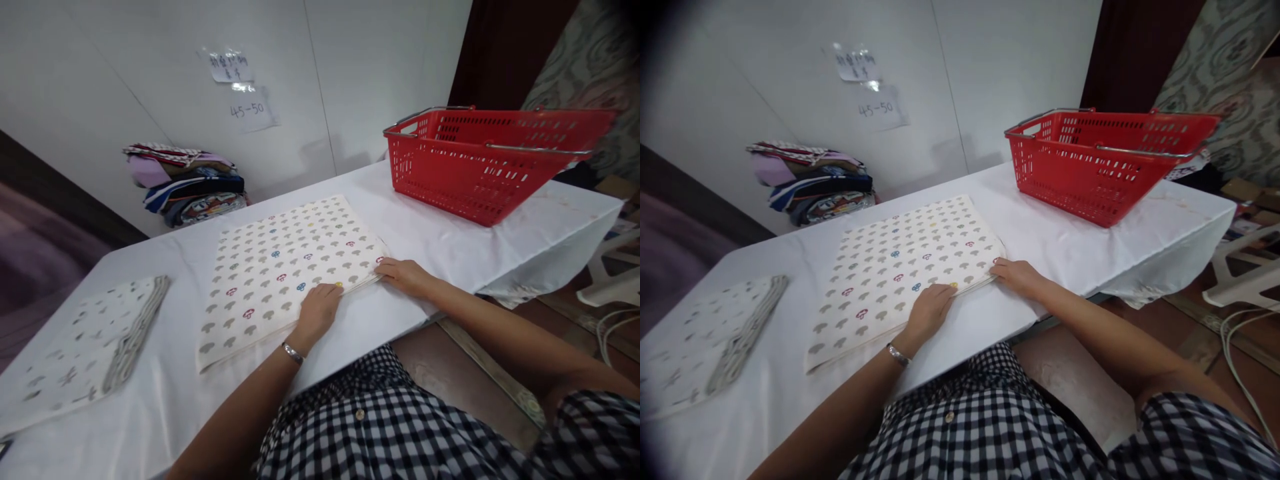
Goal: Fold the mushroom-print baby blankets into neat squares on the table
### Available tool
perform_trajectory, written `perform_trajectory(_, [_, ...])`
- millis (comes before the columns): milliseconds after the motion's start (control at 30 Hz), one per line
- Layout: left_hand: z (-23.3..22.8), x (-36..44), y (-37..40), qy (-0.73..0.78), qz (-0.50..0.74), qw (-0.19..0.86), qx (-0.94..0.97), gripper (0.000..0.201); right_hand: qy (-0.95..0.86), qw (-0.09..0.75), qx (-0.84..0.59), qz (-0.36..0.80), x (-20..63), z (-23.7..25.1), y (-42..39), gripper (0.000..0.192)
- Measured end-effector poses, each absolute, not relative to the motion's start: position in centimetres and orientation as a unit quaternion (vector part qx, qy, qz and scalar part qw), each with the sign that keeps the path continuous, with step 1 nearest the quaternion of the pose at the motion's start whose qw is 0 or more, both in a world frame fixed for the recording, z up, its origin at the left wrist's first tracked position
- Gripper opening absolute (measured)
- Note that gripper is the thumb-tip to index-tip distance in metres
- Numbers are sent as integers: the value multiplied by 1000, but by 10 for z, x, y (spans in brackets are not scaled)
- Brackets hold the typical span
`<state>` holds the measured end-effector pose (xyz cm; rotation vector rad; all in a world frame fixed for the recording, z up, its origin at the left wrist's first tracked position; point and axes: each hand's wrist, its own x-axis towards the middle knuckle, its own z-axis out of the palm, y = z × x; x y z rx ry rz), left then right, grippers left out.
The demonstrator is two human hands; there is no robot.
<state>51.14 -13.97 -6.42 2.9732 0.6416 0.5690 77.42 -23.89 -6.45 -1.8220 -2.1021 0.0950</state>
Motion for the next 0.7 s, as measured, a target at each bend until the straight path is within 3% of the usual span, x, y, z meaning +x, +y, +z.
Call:
perform_trajectory(433, [-70,511,-136,205,201,-20,958,35,-745,183,-641,33,779,-68,-241,25])
perform_trajectory(700, [-69,520,-141,173,176,-46,968,22,-741,200,-641,33,774,-66,-241,26])
